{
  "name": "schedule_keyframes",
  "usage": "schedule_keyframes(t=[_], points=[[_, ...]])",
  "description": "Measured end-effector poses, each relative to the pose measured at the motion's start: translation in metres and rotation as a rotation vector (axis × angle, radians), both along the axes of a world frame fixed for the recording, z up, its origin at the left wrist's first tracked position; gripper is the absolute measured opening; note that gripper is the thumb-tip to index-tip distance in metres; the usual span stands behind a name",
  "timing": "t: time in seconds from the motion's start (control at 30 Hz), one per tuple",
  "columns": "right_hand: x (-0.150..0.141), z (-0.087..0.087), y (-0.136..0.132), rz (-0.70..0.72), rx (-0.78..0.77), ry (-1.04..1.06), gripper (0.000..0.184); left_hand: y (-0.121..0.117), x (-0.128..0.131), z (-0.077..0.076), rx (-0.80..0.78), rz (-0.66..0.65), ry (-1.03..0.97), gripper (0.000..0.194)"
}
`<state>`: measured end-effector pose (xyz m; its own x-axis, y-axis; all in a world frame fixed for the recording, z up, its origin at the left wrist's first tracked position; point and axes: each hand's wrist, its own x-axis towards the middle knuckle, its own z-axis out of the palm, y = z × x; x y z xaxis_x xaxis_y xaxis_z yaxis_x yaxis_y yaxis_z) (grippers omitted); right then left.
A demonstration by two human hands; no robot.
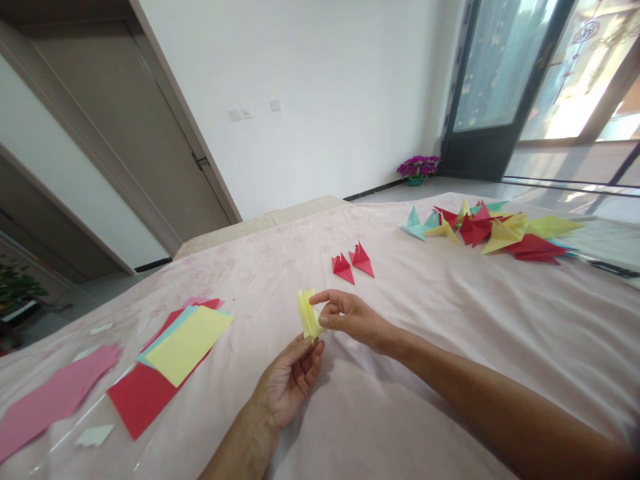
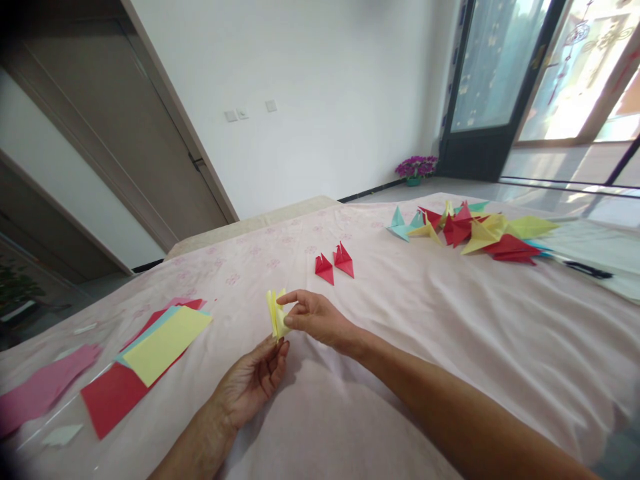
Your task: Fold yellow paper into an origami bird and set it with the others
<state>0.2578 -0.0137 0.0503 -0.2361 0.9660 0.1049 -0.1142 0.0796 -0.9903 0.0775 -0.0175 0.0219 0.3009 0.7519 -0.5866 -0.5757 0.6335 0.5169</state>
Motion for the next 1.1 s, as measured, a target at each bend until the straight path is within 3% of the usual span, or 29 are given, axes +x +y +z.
schedule_keyframes(t=[0.23,0.53,0.7,0.87,0.97,1.1], points=[[0.001,-0.003,0.001,0.026,0.03,-0.033,0.036,-0.002,0.0,-0.003,0.023,-0.01,-0.032,0.013],[-0.002,-0.005,0.001,-0.057,0.065,-0.146,0.033,-0.006,0.002,-0.004,0.123,-0.05,-0.012,0.016],[-0.001,-0.007,0.001,-0.289,0.328,-0.413,0.019,-0.008,0.004,-0.001,0.151,-0.043,-0.019,0.017],[-0.002,-0.006,-0.008,-0.431,0.633,-0.672,0.009,-0.008,0.005,-0.002,0.201,-0.01,-0.011,0.018],[-0.003,-0.003,-0.016,-0.443,0.723,-0.782,0.018,-0.008,0.006,-0.003,0.264,0.016,0.01,0.022],[-0.007,0.0,-0.025,-0.413,0.753,-0.756,0.024,-0.01,0.008,0.0,0.421,0.064,0.085,0.021]])
